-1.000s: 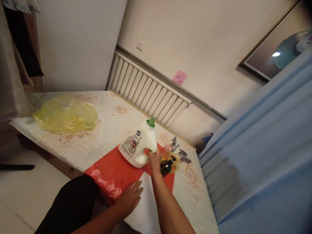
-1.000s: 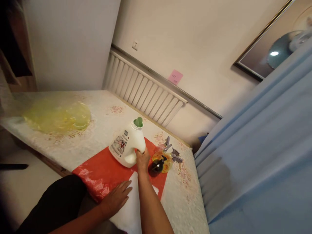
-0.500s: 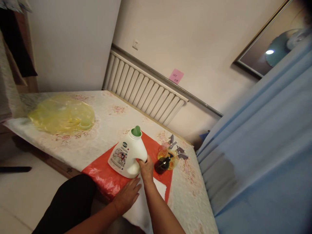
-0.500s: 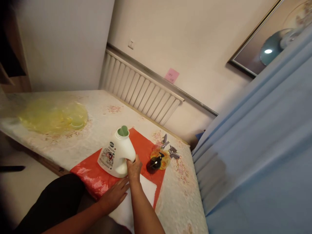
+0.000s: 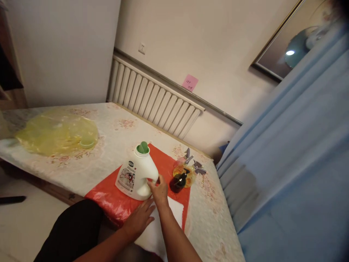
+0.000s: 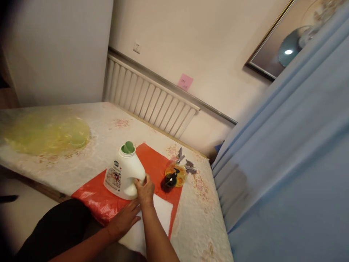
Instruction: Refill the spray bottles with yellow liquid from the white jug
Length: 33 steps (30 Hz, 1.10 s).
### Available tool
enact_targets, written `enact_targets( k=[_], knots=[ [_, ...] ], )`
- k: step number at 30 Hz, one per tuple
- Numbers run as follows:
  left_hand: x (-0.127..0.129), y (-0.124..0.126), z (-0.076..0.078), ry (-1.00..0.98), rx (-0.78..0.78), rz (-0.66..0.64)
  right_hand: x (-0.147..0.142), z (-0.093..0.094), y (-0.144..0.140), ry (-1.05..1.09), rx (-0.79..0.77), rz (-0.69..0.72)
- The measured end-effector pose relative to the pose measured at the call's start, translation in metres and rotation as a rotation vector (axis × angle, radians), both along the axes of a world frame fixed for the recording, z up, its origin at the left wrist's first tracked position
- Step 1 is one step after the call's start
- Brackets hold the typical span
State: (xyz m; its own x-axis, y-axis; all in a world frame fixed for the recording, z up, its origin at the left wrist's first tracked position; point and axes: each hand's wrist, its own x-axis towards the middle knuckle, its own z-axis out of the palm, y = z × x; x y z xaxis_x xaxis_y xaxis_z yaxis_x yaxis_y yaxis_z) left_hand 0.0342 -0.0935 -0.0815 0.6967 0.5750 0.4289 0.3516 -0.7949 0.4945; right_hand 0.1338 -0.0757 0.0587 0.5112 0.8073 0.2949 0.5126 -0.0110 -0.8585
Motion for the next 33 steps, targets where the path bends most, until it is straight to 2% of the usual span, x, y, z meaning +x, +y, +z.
enact_targets(
  k=[4,11,16,22,26,33],
  knots=[
    [-0.002,0.006,-0.002,-0.028,-0.027,-0.02,0.012,-0.011,-0.029,0.116,0.021,-0.036],
    [-0.002,0.013,-0.012,-0.098,0.035,-0.002,0.038,-0.044,-0.102,0.283,-0.017,-0.166],
    [0.0,0.007,-0.009,-0.131,0.046,0.039,0.047,-0.062,-0.134,0.392,-0.028,-0.216],
    [0.008,-0.005,0.009,-0.113,0.044,0.01,0.051,-0.072,-0.146,0.452,-0.027,-0.216],
    [0.013,-0.012,0.024,-0.112,-0.043,0.005,0.055,-0.071,-0.148,0.422,0.006,-0.22],
    [0.017,-0.019,0.053,0.134,-0.221,0.1,0.05,-0.063,-0.151,0.079,-0.004,-0.228]
  ],
)
